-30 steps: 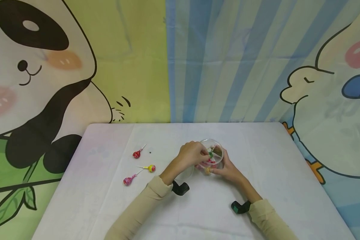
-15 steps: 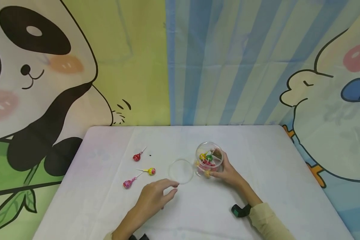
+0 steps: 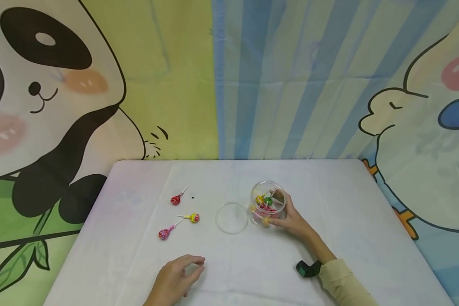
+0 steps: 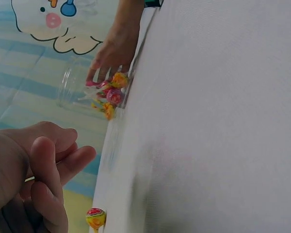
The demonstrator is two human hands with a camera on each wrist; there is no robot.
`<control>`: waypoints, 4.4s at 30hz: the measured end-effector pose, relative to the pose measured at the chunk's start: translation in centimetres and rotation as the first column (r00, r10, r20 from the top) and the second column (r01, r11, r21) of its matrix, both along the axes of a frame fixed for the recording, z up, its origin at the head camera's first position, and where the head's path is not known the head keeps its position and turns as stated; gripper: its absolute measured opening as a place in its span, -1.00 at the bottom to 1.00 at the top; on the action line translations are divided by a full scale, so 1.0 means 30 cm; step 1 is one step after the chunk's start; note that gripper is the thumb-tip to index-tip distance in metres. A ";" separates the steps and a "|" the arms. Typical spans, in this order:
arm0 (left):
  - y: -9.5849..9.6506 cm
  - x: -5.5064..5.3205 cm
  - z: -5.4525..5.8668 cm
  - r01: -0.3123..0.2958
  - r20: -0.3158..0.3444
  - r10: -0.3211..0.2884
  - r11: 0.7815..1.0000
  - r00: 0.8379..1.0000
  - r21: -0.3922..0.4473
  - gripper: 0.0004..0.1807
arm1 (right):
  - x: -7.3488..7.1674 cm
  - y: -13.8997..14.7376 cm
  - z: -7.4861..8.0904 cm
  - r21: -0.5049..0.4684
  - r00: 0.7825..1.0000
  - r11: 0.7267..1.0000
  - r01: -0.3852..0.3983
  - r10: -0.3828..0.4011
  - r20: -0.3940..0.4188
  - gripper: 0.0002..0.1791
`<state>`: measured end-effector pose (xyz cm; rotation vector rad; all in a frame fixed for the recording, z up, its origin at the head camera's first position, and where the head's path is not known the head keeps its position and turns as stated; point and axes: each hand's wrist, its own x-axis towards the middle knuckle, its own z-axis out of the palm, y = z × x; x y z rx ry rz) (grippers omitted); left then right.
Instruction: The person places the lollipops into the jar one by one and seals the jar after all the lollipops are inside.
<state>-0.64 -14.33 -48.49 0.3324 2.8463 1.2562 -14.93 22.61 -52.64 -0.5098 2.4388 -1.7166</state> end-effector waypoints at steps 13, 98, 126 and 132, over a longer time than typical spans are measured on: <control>-0.261 -0.334 0.085 -0.007 -0.108 -0.017 0.977 0.994 -0.215 -0.79 | -0.003 -0.004 -0.005 0.015 1.000 1.000 0.004 -0.004 -0.001 0.10; 0.437 -0.594 0.196 0.430 -0.268 -0.430 0.901 0.862 -0.062 -0.86 | -0.001 0.004 -0.008 -0.023 1.000 0.999 -0.022 0.021 -0.012 0.06; 0.315 -0.453 0.263 0.224 -0.292 -0.264 0.961 0.919 -0.163 -0.79 | -0.005 -0.006 -0.012 0.051 0.999 0.998 0.022 -0.024 0.027 0.10; 0.094 -0.270 0.200 0.131 -0.246 -0.143 0.989 0.959 -0.064 -0.84 | -0.009 -0.002 -0.010 0.050 0.998 0.998 0.036 -0.039 0.052 0.12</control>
